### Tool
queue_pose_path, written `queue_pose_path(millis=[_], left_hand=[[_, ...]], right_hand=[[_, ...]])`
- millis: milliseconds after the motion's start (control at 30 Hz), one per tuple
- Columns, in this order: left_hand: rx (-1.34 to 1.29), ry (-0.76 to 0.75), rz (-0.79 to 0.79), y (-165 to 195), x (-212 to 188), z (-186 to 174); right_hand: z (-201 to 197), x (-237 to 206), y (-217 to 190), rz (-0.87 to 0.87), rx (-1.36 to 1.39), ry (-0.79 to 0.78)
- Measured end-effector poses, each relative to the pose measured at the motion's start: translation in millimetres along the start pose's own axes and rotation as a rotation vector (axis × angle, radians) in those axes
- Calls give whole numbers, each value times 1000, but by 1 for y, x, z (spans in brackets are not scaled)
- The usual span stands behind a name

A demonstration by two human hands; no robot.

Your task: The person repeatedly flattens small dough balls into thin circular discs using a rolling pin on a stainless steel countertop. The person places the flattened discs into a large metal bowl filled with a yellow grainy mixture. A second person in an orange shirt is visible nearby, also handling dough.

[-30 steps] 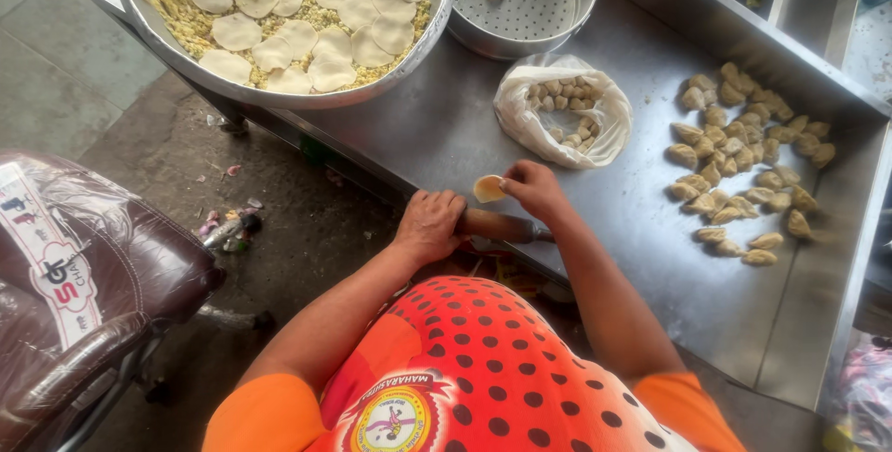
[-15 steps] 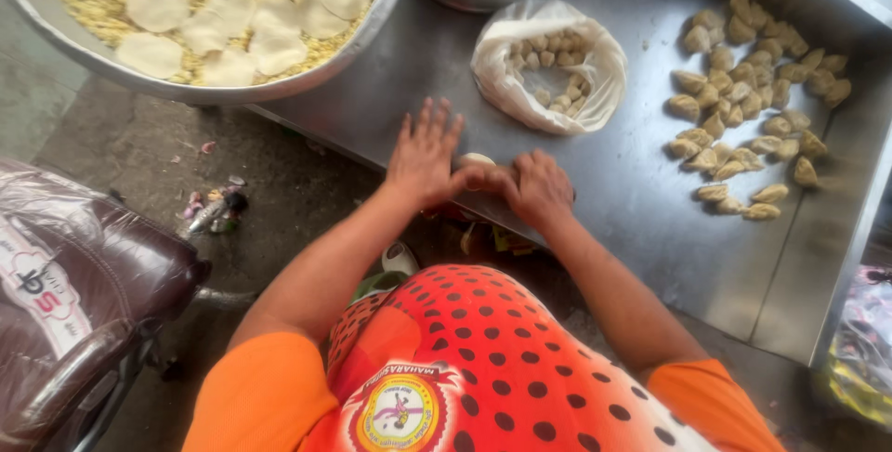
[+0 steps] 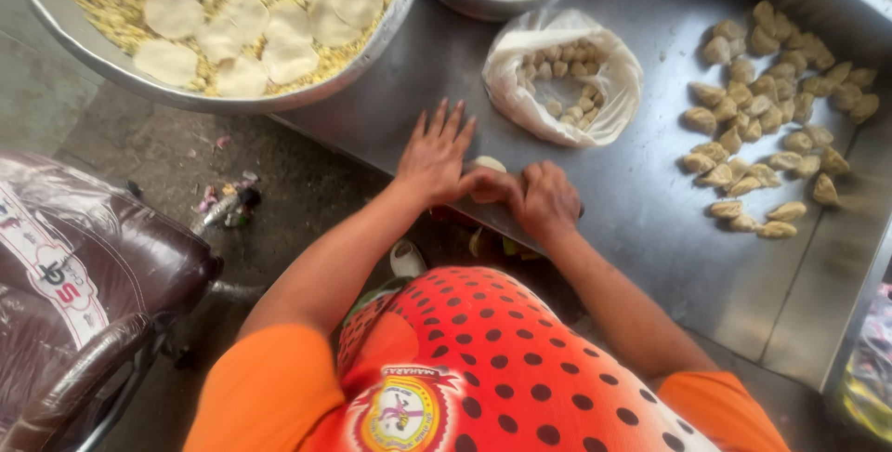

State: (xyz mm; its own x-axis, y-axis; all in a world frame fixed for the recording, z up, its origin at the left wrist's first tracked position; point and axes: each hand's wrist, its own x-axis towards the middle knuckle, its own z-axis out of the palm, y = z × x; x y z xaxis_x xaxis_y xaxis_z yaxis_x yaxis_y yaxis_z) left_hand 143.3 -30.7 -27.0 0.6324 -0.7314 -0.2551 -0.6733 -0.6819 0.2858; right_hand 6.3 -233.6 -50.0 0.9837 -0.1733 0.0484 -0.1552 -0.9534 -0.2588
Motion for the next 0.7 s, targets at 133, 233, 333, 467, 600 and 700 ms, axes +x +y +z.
queue_pose_path(millis=[133, 233, 333, 467, 600, 700], left_hand=[[-23, 51, 4, -11, 50, -16], [-23, 152, 70, -14, 35, -10], [-46, 236, 120, -12, -11, 11], [-27, 285, 86, 1, -65, 33], [-127, 408, 136, 11, -93, 52], [-138, 475, 124, 17, -104, 66]], right_hand=[[-2, 43, 9, 74, -24, -52], [-4, 30, 2, -8, 19, 3], [-12, -10, -16, -66, 26, 16], [-23, -26, -31, 31, 144, -51], [-15, 0, -37, -28, 186, 62], [-5, 21, -43, -150, 235, 146]])
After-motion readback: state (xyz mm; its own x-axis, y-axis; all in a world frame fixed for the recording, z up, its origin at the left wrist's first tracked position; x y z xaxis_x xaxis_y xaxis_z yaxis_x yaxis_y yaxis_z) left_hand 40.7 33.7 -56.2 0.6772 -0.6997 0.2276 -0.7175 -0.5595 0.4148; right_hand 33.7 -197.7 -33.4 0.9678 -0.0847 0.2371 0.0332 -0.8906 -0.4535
